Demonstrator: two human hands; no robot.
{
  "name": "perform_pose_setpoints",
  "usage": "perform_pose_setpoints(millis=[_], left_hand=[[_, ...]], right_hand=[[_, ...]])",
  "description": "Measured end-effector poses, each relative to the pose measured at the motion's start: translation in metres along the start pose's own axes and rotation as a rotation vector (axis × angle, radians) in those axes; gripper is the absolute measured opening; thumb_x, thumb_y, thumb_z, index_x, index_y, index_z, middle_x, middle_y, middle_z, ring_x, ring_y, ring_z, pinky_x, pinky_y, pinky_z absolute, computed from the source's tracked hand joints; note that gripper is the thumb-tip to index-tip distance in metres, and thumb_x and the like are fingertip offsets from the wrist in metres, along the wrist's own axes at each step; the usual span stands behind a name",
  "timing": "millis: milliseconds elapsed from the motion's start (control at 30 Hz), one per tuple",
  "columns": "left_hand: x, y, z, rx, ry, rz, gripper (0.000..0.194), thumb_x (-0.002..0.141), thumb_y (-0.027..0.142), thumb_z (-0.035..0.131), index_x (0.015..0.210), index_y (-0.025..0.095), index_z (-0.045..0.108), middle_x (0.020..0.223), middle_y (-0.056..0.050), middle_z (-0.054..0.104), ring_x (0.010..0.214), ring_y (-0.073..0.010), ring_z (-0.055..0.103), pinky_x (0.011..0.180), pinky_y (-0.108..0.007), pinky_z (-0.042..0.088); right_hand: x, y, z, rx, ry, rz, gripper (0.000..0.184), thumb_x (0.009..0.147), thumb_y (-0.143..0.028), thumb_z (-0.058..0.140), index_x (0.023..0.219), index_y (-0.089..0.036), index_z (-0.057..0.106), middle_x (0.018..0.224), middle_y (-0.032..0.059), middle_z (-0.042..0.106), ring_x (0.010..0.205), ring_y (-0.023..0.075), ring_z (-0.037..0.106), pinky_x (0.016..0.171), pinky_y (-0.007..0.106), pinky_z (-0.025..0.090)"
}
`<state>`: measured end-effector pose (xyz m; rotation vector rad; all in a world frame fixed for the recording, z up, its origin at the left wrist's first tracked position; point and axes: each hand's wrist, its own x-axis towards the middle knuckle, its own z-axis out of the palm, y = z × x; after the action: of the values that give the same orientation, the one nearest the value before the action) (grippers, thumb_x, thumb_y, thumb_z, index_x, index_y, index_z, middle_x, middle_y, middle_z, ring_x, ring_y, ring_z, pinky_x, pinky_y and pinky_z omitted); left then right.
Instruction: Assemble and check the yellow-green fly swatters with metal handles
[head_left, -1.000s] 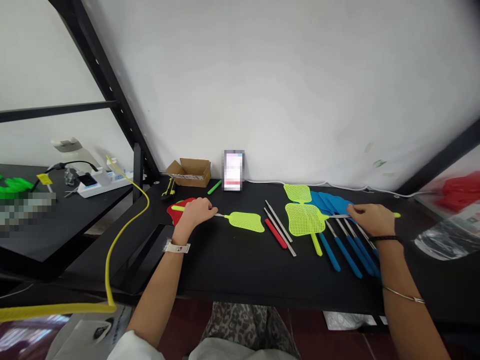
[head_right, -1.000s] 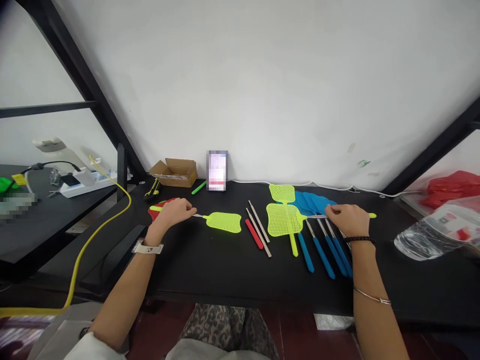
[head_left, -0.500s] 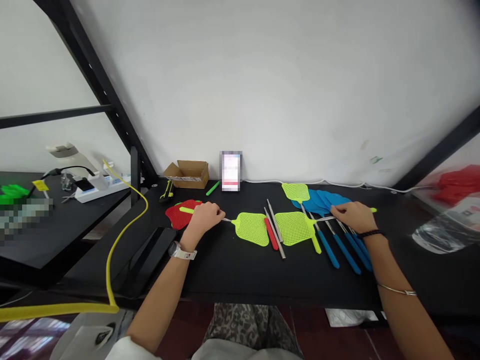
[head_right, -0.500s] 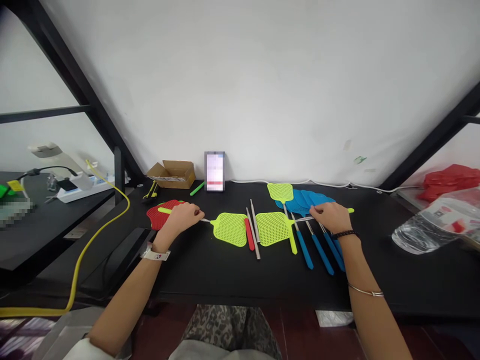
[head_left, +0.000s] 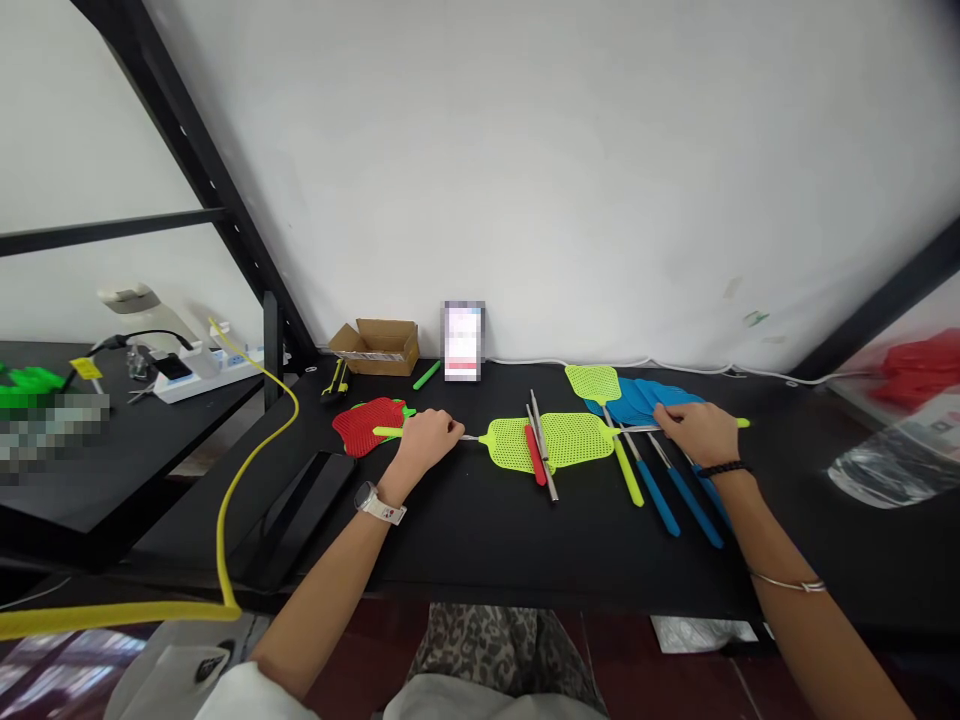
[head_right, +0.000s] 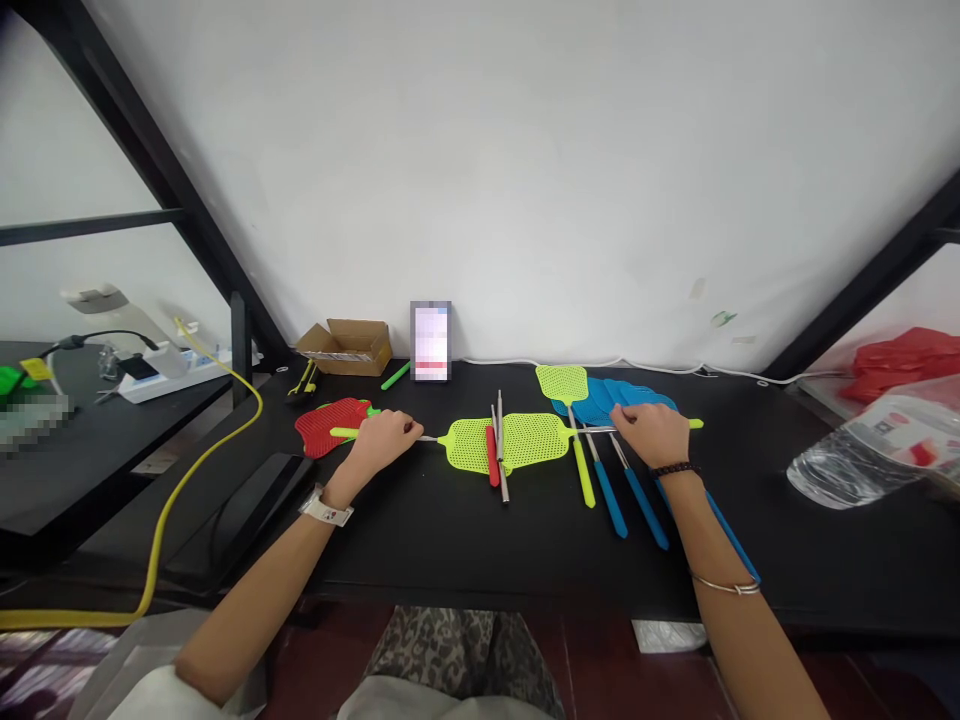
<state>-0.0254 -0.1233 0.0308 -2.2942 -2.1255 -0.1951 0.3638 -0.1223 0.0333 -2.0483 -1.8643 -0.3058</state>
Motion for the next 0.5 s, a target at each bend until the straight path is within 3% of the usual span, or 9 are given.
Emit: perform_pose_setpoints(millis=[267,500], left_hand=[[0.0002,0.0081,0.0112,-0.047,0.020,-0.014,0.037,0.079,0.033,0.036,0.068,0.016,0.066,0.072,-0.010,0.065,0.071,-0.0235,0.061,0.060,-0.029,0.039],[-0.0003,0.0102,0.0113,-0.054,0.042,-0.024,0.036,0.079,0.032,0.036,0.065,0.015,0.065,0.070,-0.009,0.064,0.069,-0.0223,0.061,0.056,-0.027,0.036]], right_hand=[[-0.0011,0.0009,0.0088,0.034,0.145,-0.130,0.049,0.081,-0.043,0.038,0.041,-0.015,0.047,0.043,0.0051,0.045,0.042,0.0118,0.034,0.044,0.025,0.016],[-0.0006,0.0041,0.0065,0.072,0.142,-0.173,0.049,0.080,-0.042,0.039,0.040,-0.015,0.043,0.042,0.0046,0.043,0.042,0.0112,0.034,0.045,0.025,0.016]])
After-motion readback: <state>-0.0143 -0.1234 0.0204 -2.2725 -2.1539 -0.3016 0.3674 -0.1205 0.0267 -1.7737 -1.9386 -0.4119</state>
